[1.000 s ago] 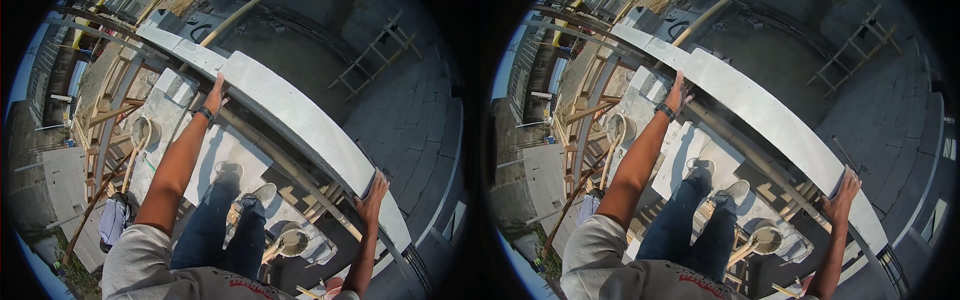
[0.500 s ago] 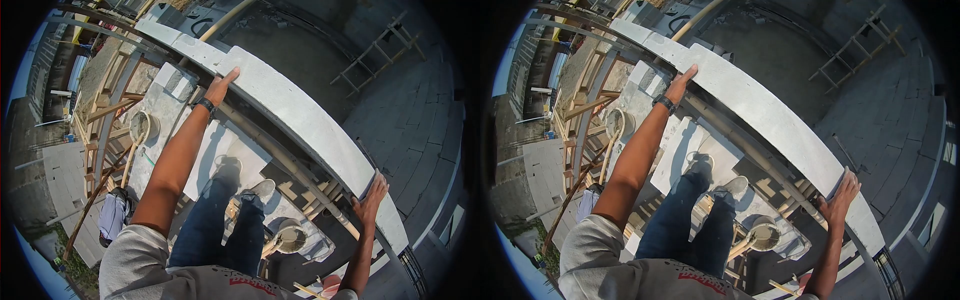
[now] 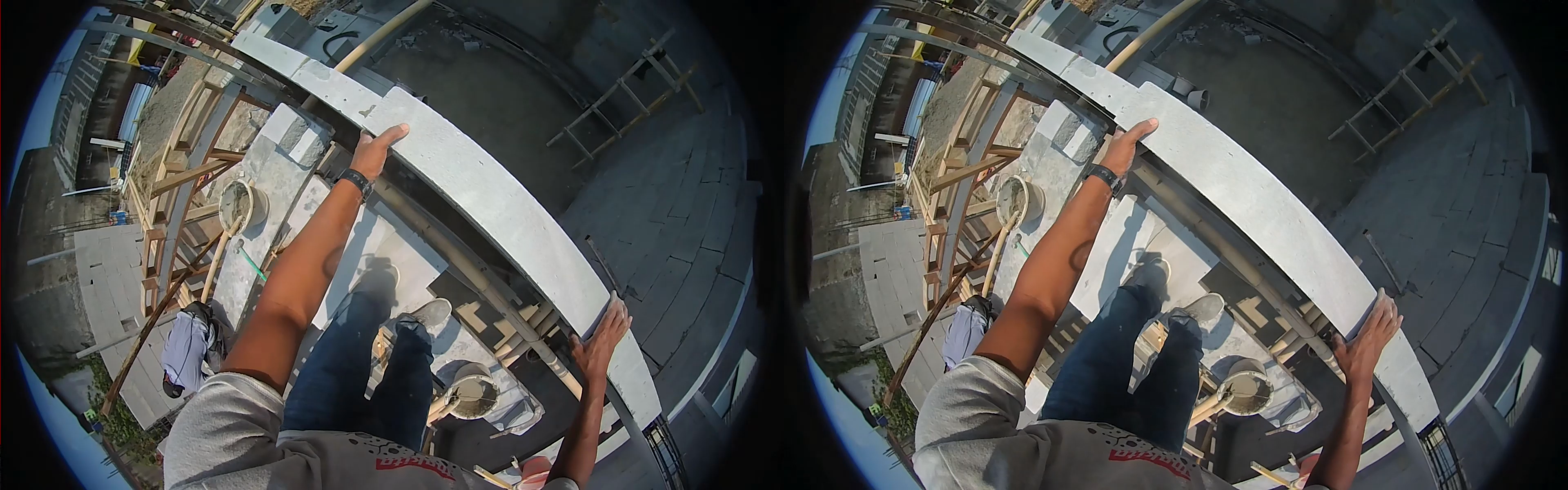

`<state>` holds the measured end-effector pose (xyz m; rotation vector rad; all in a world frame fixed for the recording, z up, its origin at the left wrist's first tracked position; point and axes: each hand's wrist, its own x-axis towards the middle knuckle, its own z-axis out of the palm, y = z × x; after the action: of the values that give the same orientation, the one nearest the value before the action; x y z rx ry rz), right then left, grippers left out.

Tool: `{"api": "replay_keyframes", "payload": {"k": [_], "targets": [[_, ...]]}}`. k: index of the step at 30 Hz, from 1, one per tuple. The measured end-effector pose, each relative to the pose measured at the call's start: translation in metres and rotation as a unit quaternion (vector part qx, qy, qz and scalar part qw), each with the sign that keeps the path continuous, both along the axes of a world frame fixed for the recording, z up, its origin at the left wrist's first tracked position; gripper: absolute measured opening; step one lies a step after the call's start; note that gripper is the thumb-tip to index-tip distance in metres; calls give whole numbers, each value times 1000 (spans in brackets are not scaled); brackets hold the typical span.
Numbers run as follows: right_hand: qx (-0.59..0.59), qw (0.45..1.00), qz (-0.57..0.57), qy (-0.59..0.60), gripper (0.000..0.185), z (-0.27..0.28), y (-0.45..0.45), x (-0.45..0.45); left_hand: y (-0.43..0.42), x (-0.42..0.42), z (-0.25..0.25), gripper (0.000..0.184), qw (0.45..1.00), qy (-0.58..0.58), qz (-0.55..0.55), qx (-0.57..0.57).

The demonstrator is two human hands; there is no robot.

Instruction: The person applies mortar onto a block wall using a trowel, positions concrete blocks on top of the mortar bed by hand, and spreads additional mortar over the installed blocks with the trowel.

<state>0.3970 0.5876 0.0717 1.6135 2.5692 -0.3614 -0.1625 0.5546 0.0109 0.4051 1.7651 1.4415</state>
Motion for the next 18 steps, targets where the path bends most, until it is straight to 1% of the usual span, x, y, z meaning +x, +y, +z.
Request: {"api": "replay_keyframes", "payload": {"k": [5,7,10,12,13,14,15,16,17,18], "targets": [[-1,1000,2,2,116,4,0,-4,-1,-6,-18,97,1000,-16,25,5],[-5,1000,0,3,116,6,0,-5,0,-4,-13,97,999,-9,35,-14],[-4,1000,9,20,115,7,3,-8,0,3,1,95,1000,-21,13,11],[6,999,20,34,114,1,3,0,-1,-4,-14,92,1000,8,19,19],[-1,999,20,35,114,3,3,1,-2,-3,-16,86,1000,7,25,13],[-7,1000,11,26,115,5,5,-1,-4,-9,-21,82,1000,-5,4,-21],[-9,1000,5,23,122,7,6,-3,-3,-2,-9,78,998,-16,-7,-57],[-24,999,1,31,120,12,6,-3,-1,5,3,74,995,-27,-19,-92],[-22,999,6,29,120,9,6,3,0,1,-2,82,992,-44,-39,-111],[-30,999,11,42,119,11,7,5,-1,-3,-9,84,992,-41,-42,-109]]}}
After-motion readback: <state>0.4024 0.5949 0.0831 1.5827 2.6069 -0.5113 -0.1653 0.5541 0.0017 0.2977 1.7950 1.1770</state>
